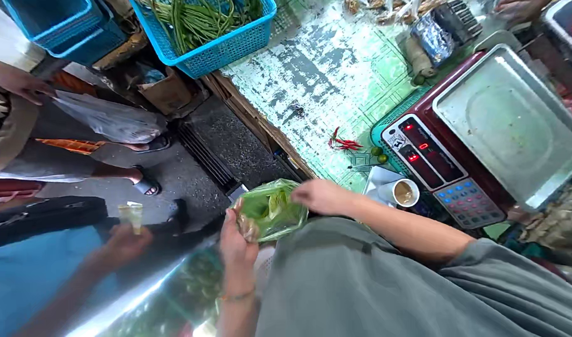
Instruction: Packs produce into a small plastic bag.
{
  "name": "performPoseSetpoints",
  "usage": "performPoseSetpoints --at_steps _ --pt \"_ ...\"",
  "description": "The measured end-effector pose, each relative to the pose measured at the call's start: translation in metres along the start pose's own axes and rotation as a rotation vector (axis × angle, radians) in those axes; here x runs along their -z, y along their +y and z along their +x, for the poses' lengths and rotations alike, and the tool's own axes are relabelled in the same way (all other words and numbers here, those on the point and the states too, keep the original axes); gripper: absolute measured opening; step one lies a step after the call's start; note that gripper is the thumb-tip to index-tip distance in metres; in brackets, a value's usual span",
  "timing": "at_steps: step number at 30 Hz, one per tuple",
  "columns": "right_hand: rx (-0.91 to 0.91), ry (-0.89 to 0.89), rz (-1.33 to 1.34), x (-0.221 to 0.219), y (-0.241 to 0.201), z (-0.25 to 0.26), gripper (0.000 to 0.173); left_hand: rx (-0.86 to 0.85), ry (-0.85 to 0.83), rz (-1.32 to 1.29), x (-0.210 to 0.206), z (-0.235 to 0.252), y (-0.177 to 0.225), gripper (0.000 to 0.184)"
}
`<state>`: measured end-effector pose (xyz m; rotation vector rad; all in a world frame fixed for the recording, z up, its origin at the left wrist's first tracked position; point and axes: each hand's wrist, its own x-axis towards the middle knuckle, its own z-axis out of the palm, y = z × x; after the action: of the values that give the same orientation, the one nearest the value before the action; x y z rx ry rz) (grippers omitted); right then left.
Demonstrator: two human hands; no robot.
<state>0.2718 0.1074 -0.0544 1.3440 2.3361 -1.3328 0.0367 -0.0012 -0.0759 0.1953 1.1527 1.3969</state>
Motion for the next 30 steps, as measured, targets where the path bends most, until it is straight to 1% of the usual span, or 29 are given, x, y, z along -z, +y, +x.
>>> performPoseSetpoints --at_steps 1,2,3,4,5,6,7,8,10,13,18,21,22,24,26,28,29,30 --pt "-0.102 0.214 0.009 0.008 0.023 -0.004 0.03 0.008 -0.024 0.004 0.003 -0.004 -0.003 0.052" --pt "-0.243 0.382 -0.031 0.017 0.049 -0.005 0.032 0.02 -0.046 0.012 0.001 -0.009 -0.007 0.051" --pt "-0.407 0.461 -0.092 0.026 0.075 -0.007 0.038 0.036 -0.061 0.021 -0.004 -0.014 -0.011 0.051" --pt "-0.561 0.477 -0.137 0.034 0.096 -0.01 0.044 0.044 -0.065 0.025 -0.011 -0.019 -0.016 0.051" --pt "-0.69 0.443 -0.176 0.04 0.111 -0.011 0.05 0.047 -0.061 0.022 -0.019 -0.02 -0.019 0.051" --pt "-0.792 0.369 -0.233 0.041 0.12 -0.011 0.054 0.047 -0.054 0.015 -0.025 -0.02 -0.021 0.051" --pt "-0.855 0.304 -0.261 0.041 0.125 -0.01 0.058 0.045 -0.048 0.01 -0.031 -0.018 -0.021 0.051" --pt "-0.894 0.267 -0.28 0.039 0.128 -0.008 0.061 0.043 -0.047 0.004 -0.035 -0.015 -0.021 0.05" --pt "-0.934 0.292 -0.241 0.038 0.134 -0.006 0.059 0.04 -0.054 0.004 -0.041 -0.011 -0.019 0.05" --pt "-0.971 0.31 -0.197 0.037 0.141 0.0 0.065 0.035 -0.098 0.002 -0.04 -0.009 -0.012 0.05" --pt "-0.919 0.35 -0.206 0.034 0.143 0.005 0.067 0.05 -0.064 0.017 -0.03 -0.01 -0.014 0.047" --pt "-0.891 0.337 -0.246 0.038 0.139 0.0 0.061 0.03 -0.062 0.111 -0.036 -0.008 -0.017 0.043" --pt "-0.841 0.354 -0.248 0.04 0.133 -0.002 0.054 0.015 -0.068 0.165 -0.039 -0.006 -0.019 0.042" --pt "-0.653 0.463 -0.209 0.043 0.117 -0.005 0.036 -0.008 -0.067 0.254 -0.045 0.0 -0.022 0.039" --pt "-0.375 0.577 -0.118 0.045 0.086 -0.013 0.029 -0.009 -0.04 0.319 -0.053 0.006 -0.026 0.037" --pt "-0.115 0.579 0.005 0.041 0.039 -0.022 0.028 0.011 0.0 0.361 -0.06 0.01 -0.028 0.035" --pt "-0.014 0.523 0.088 0.036 0.02 -0.024 0.032 0.022 0.013 0.368 -0.063 0.01 -0.029 0.034" --pt "0.05 0.421 0.179 0.031 0.006 -0.024 0.043 0.023 0.013 0.368 -0.064 0.01 -0.03 0.035"
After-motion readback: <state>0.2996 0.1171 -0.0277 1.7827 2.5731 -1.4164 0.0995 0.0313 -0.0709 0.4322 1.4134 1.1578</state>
